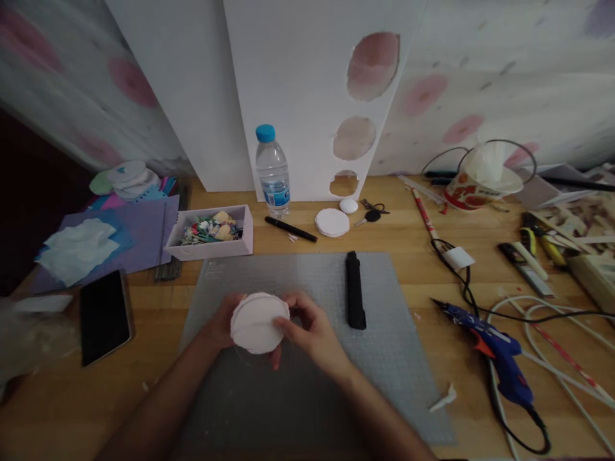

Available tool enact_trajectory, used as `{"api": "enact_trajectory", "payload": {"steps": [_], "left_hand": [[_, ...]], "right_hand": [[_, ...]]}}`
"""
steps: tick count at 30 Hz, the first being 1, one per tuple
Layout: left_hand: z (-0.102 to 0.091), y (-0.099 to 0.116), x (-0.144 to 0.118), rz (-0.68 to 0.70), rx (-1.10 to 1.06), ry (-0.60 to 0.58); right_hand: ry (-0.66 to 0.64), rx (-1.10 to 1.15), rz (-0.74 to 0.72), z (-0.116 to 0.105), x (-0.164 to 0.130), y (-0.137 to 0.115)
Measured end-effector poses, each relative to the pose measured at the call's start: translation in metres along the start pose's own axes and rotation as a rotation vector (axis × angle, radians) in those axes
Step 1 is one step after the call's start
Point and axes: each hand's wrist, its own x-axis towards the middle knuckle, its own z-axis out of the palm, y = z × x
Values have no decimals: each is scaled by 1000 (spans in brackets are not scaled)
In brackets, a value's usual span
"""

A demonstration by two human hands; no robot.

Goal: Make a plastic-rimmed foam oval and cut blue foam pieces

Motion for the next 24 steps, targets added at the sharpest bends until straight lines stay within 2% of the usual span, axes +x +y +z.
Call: {"api": "enact_trajectory", "payload": {"steps": [3, 6, 8, 11, 16, 24], "left_hand": [[-3, 3, 2, -18, -10, 51], [-11, 8, 3, 51, -4, 198], [-16, 12, 3, 98, 7, 283], [-21, 13, 3, 125, 43, 346], [-24, 8, 3, 135, 96, 359], [-27, 6, 5, 144, 125, 275]], "right_hand": [[134, 193, 87, -1, 4, 7], [236, 249, 94, -5, 9, 13], [235, 259, 118, -7, 12, 14], [209, 263, 150, -8, 13, 15], [176, 245, 154, -7, 13, 16], [183, 219, 113, -8, 14, 21]]}}
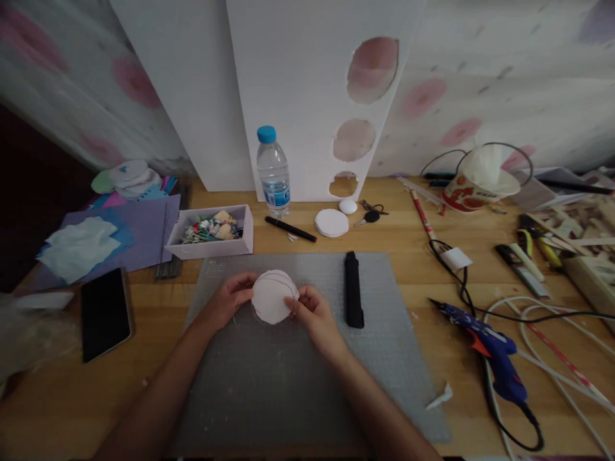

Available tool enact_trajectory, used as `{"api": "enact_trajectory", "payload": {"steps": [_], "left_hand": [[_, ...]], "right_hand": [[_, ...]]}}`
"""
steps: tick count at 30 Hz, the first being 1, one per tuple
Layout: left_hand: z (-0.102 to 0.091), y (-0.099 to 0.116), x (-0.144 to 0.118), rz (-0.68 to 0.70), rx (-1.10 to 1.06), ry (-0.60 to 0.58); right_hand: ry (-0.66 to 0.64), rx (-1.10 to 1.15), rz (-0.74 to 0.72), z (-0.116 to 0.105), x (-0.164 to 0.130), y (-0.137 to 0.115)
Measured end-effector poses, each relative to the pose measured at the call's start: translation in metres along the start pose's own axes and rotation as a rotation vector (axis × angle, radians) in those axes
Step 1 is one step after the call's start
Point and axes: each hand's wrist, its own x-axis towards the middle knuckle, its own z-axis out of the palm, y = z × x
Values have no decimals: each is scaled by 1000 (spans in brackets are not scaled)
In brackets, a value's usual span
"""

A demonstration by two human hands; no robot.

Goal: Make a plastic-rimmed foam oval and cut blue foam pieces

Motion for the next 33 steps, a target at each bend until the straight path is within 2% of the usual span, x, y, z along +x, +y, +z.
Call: {"api": "enact_trajectory", "payload": {"steps": [9, 18, 23, 29, 33], "left_hand": [[10, 8, 0, 10, -33, -46], [14, 13, 0, -3, -38, -26], [12, 11, 0, -26, -49, -10], [6, 8, 2, -49, -76, 4], [5, 7, 2, -52, -111, 28]], "right_hand": [[56, 8, -75, -2, 4, 5], [63, 24, -111, -1, 4, 6], [0, 15, -98, -1, 2, 3], [-169, 40, -86, 0, -3, -3], [-185, 40, -99, 0, -2, -7]]}}
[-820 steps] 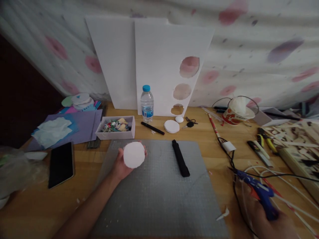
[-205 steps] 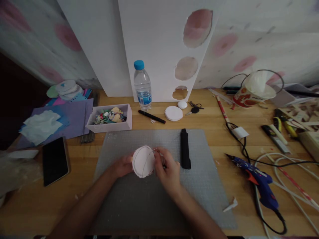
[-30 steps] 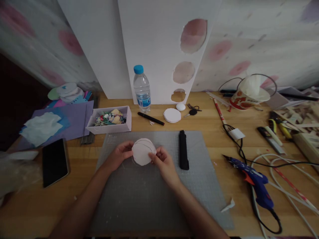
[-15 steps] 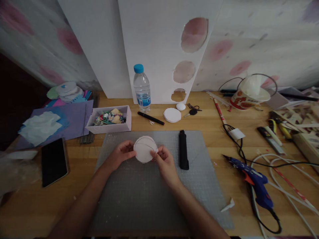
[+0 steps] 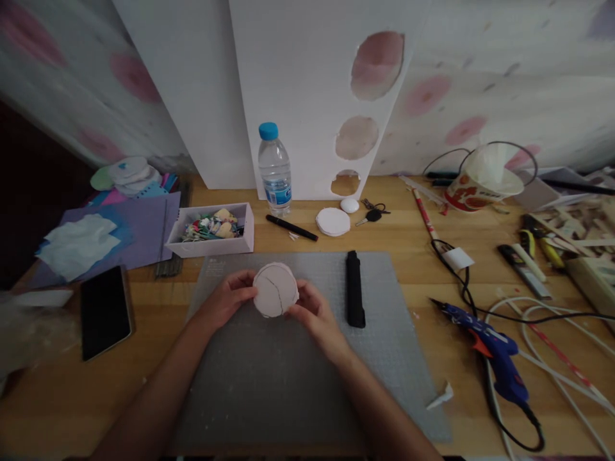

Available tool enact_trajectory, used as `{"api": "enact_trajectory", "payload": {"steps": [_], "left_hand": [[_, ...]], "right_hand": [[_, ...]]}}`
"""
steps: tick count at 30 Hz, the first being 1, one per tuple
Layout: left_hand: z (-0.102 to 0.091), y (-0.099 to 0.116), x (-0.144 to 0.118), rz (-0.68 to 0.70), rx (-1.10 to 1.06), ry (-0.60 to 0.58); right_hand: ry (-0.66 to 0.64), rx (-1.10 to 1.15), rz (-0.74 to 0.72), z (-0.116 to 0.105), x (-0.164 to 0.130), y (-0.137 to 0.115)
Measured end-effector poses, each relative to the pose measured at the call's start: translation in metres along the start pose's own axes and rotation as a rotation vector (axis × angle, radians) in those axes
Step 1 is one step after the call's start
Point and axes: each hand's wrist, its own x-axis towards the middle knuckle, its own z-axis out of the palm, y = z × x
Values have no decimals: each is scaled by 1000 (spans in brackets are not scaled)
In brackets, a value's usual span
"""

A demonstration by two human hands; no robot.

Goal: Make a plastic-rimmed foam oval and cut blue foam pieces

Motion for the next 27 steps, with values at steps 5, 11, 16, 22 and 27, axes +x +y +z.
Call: {"api": "enact_trajectory", "payload": {"steps": [5, 11, 16, 22, 27], "left_hand": [[2, 0, -1, -7, -59, 35], [0, 2, 3, 33, -182, 133], [-3, 3, 5, 47, -238, 161], [-4, 0, 5, 31, -246, 157], [-5, -1, 5, 25, -244, 150]], "right_hand": [[11, -23, 40, 1, 2, -1], [133, -71, -88, 1, 3, -1], [249, -331, -349, 2, -2, -10], [223, -462, -440, 2, -6, -8], [256, -489, -446, 3, -8, -8]]}}
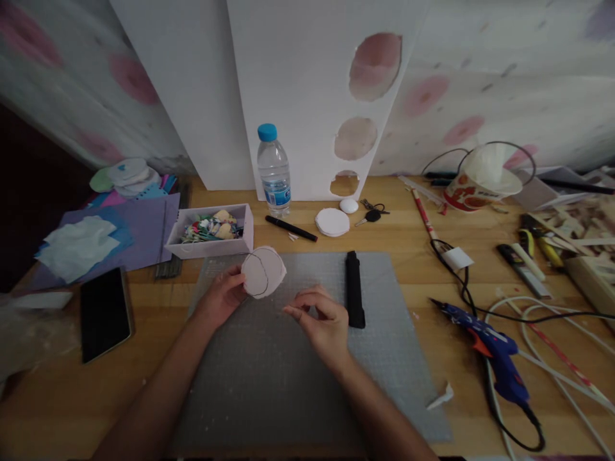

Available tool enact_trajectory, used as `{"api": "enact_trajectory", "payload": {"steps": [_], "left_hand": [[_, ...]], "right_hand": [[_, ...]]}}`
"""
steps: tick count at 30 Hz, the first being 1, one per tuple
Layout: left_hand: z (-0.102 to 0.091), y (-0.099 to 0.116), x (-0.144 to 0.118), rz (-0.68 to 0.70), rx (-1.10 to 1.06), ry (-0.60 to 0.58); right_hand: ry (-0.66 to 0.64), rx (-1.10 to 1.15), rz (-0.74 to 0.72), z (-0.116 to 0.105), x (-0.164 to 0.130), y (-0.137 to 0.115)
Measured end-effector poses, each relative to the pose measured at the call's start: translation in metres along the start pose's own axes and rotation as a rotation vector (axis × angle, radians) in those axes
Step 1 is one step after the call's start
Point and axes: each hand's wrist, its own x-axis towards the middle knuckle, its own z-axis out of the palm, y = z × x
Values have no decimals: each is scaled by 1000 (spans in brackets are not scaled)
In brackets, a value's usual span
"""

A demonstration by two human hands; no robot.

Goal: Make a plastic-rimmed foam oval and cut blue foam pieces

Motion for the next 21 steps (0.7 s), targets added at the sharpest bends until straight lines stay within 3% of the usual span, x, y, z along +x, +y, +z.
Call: {"api": "enact_trajectory", "payload": {"steps": [9, 15, 21], "left_hand": [[1, 1, -2, 2, 22, -22], [4, 4, -4, 7, 53, -20], [5, 1, -5, -4, 126, -62]], "right_hand": [[50, -32, 55, 0, 1, -4], [7, -54, 154, -3, 2, -3], [-97, 320, 421, -3, 5, 10]]}}
